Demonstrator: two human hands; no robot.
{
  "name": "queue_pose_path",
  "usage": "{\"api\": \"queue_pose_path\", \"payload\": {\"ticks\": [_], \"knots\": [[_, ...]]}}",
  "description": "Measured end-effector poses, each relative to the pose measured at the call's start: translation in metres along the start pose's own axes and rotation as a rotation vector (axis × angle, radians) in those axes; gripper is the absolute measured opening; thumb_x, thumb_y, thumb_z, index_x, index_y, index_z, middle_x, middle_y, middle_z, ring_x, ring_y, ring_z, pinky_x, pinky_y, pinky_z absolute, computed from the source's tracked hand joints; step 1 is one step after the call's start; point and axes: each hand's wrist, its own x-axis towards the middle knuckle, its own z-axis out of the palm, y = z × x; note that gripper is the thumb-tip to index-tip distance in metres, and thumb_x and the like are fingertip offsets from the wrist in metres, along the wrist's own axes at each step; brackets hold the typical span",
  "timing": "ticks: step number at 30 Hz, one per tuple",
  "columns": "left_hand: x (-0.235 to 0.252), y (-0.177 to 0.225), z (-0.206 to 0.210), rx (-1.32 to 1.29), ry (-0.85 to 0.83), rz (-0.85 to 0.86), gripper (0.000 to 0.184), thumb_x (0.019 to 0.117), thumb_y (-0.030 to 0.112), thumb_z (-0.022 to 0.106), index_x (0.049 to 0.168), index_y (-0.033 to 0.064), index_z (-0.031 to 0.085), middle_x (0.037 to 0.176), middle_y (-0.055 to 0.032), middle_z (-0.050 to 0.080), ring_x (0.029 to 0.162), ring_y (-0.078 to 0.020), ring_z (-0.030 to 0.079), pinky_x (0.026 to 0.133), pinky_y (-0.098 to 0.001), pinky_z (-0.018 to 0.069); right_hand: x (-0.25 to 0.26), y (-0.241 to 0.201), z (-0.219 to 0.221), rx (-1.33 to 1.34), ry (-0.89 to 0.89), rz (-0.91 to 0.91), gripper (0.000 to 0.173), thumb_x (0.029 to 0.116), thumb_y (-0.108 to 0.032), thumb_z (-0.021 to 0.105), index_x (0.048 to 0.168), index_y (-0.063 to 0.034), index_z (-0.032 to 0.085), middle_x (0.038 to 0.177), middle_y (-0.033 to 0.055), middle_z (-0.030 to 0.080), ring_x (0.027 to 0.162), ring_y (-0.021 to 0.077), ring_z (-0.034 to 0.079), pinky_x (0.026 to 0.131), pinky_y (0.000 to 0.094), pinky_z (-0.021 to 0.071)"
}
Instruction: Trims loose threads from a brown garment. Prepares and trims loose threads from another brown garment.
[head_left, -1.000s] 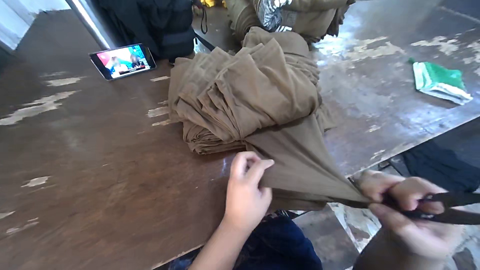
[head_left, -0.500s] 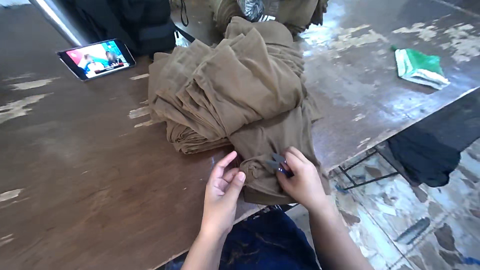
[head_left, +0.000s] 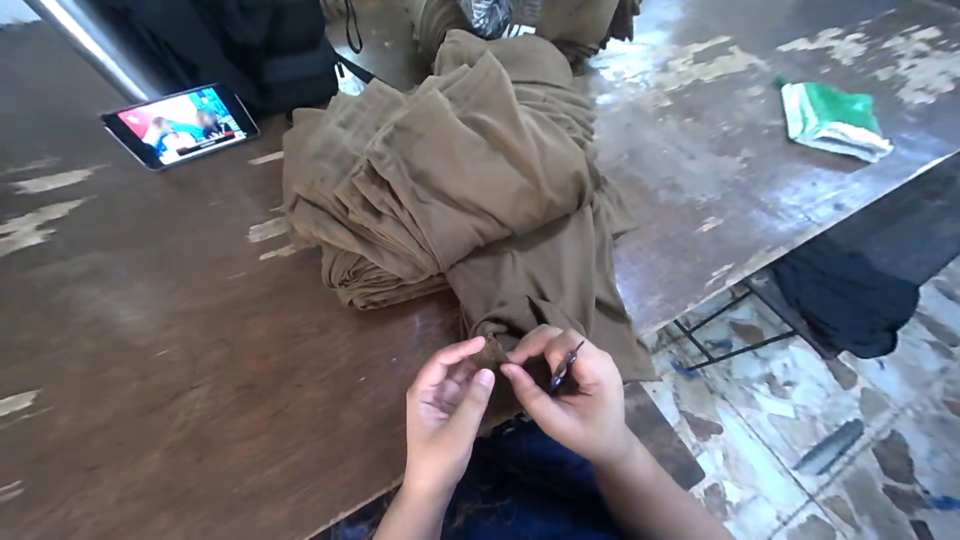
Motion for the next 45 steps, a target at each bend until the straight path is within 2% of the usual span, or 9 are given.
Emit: {"api": "queue_pose_path", "payload": {"ticks": [5,9,12,14,17,23,34,40,45], "knots": [[0.000,-0.005,0.005,0.133,-0.026,0.094,0.036,0.0870,-0.009,0.070,0.120,0.0057,0.068,0.115,0.0014,0.072,0.099,-0.0064,0.070,0.089,-0.0249,0.0592,-0.010,-0.019,-0.006,0.033,-0.108,0.002,0.012,0.0957,-0.008,0.065,0.097,-0.0032,0.054,0.093,0.0086,0.066,0.087,0.0081,0.064,0.079,0.0192,0.0545],[-0.001,-0.009,0.009,0.291,0.039,0.172,0.019,0.0902,-0.002,0.072,0.104,0.0104,0.078,0.109,0.0033,0.070,0.098,-0.0014,0.066,0.083,-0.0166,0.0580,-0.016,-0.030,-0.006,-0.129,-0.113,-0.111,0.017,0.0953,-0.005,0.068,0.091,-0.0066,0.051,0.096,0.0077,0.069,0.094,0.0125,0.068,0.086,0.0235,0.0562],[0.000,-0.013,0.003,0.138,0.025,0.173,0.015,0.0939,0.008,0.072,0.104,0.0167,0.079,0.113,0.0041,0.071,0.102,-0.0029,0.067,0.085,-0.0176,0.0571,-0.016,-0.024,-0.018,-0.099,-0.164,-0.047,0.017,0.0996,-0.014,0.065,0.092,-0.0055,0.051,0.105,0.0108,0.068,0.102,0.0129,0.067,0.090,0.0238,0.0558],[0.002,-0.012,-0.003,0.035,-0.014,0.168,0.016,0.0943,0.012,0.073,0.107,0.0192,0.079,0.119,0.0033,0.071,0.108,-0.0048,0.066,0.090,-0.0201,0.0563,-0.014,-0.014,-0.033,-0.171,-0.197,0.041,0.028,0.1013,-0.029,0.063,0.091,-0.0038,0.054,0.094,0.0082,0.062,0.087,0.0058,0.059,0.077,0.0168,0.0497],[0.002,-0.011,-0.008,-0.033,-0.028,0.150,0.017,0.0931,0.012,0.074,0.107,0.0204,0.080,0.121,0.0018,0.070,0.108,-0.0069,0.067,0.091,-0.0225,0.0570,-0.015,-0.002,-0.050,-0.338,-0.317,0.106,0.044,0.1022,-0.045,0.059,0.083,-0.0055,0.055,0.067,0.0024,0.049,0.061,0.0072,0.047,0.057,0.0215,0.0405],[0.001,-0.013,-0.007,-0.069,-0.024,0.131,0.019,0.0919,0.010,0.075,0.107,0.0207,0.080,0.123,0.0012,0.069,0.106,-0.0069,0.067,0.089,-0.0229,0.0579,-0.021,-0.003,-0.036,-0.571,-0.376,0.081,0.051,0.1025,-0.052,0.051,0.077,-0.0082,0.059,0.055,0.0019,0.047,0.050,0.0158,0.050,0.048,0.0321,0.0421],[0.000,-0.012,-0.009,-0.062,-0.024,0.113,0.019,0.0924,0.012,0.075,0.108,0.0212,0.080,0.125,-0.0002,0.069,0.108,-0.0100,0.068,0.091,-0.0274,0.0590,-0.025,0.002,-0.027,-0.502,-0.288,0.119,0.049,0.1052,-0.046,0.050,0.075,-0.0080,0.060,0.055,0.0026,0.049,0.050,0.0136,0.052,0.047,0.0314,0.0420],[-0.001,-0.010,-0.010,-0.024,-0.056,0.146,0.018,0.0934,0.013,0.074,0.109,0.0207,0.080,0.126,0.0009,0.069,0.111,-0.0082,0.066,0.093,-0.0242,0.0565,-0.015,-0.005,-0.018,-0.529,-0.236,0.089,0.047,0.1010,-0.048,0.058,0.079,-0.0069,0.060,0.059,0.0021,0.049,0.053,0.0122,0.049,0.050,0.0274,0.0420],[-0.002,-0.008,-0.009,0.052,-0.085,0.174,0.019,0.0939,0.010,0.073,0.109,0.0185,0.080,0.125,0.0023,0.069,0.109,-0.0047,0.066,0.092,-0.0203,0.0558,-0.003,-0.008,-0.005,-0.513,-0.262,0.099,0.045,0.1037,-0.045,0.053,0.081,-0.0074,0.063,0.059,0.0025,0.053,0.053,0.0134,0.053,0.048,0.0299,0.0426]]}}
